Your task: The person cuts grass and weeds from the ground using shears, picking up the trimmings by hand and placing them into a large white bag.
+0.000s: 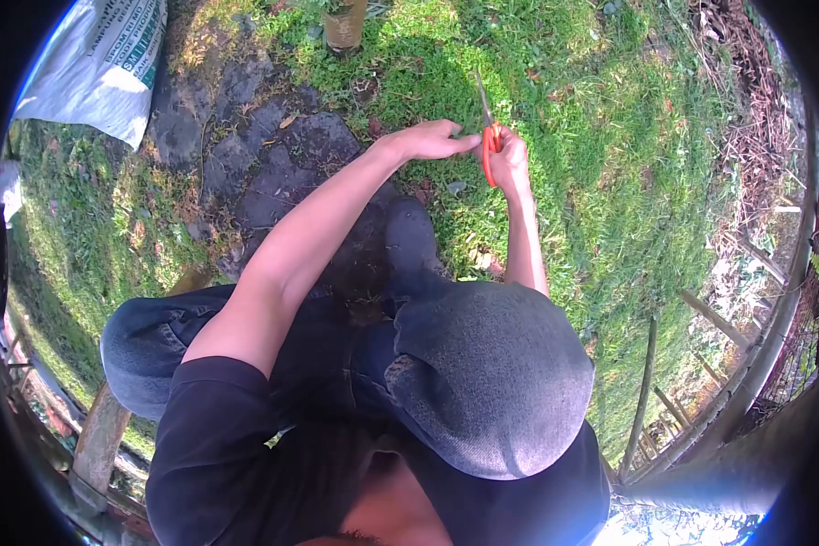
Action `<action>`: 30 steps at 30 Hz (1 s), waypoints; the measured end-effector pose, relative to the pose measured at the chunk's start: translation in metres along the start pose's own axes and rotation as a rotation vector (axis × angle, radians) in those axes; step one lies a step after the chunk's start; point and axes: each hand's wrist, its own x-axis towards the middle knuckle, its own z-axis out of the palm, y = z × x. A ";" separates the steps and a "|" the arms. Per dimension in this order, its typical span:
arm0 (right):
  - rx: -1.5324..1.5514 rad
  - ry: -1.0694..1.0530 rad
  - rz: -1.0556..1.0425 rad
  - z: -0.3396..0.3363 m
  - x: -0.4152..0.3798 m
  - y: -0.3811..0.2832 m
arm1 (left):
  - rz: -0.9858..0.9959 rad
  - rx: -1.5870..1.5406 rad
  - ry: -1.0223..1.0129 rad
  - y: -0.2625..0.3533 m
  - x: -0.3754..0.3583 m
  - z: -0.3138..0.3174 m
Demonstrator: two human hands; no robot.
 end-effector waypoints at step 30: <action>-0.423 0.257 -0.040 0.056 -0.033 0.091 | -0.071 -0.095 0.376 -0.037 0.002 -0.024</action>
